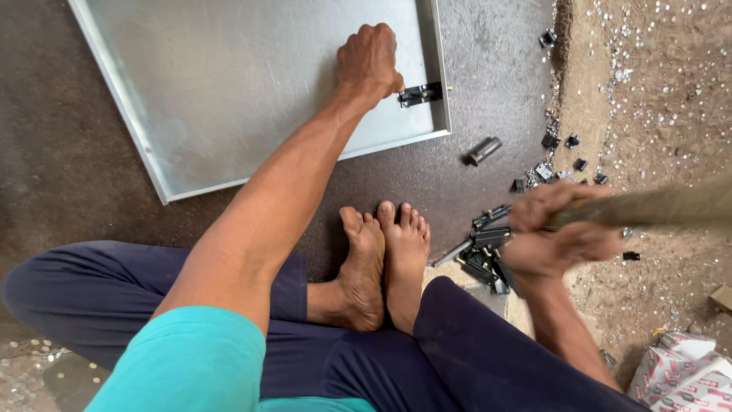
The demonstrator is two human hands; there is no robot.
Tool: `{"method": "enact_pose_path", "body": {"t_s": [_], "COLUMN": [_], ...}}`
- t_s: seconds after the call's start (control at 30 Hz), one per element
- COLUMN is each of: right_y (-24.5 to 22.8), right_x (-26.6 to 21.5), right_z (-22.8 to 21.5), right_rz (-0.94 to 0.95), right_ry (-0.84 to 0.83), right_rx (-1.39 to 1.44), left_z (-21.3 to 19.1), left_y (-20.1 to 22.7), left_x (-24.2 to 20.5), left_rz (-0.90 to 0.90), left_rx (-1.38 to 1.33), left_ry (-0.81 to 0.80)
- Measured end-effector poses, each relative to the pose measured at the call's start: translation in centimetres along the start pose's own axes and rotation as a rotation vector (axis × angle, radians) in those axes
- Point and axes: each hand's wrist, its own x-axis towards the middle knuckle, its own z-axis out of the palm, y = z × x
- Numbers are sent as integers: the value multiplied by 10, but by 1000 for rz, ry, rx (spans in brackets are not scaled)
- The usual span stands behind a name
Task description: The person sits on the floor and uses a hammer to attach metal latches to rectangular metal frames. They repeatedly pick up frames, position latches, and hammer them into place, stacking completed frames nearby.
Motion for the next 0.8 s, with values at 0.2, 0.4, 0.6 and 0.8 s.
{"method": "enact_pose_path", "body": {"t_s": [0.2, 0.4, 0.6, 0.8], "right_y": [8, -20, -9, -8], "right_x": [-66, -86, -120, -82], "right_z": [51, -2, -59, -20], "right_rz": [796, 704, 534, 186], "right_ry": [-353, -267, -423, -264], "right_rx": [-583, -670, -1076, -981], "left_z": [-5, 0, 15, -54], "left_y": [5, 30, 26, 4], "left_x": [-5, -33, -47, -171], "left_rz": [18, -12, 48, 276], "left_rx": [66, -54, -164, 184], "left_ry": [55, -164, -6, -328]}}
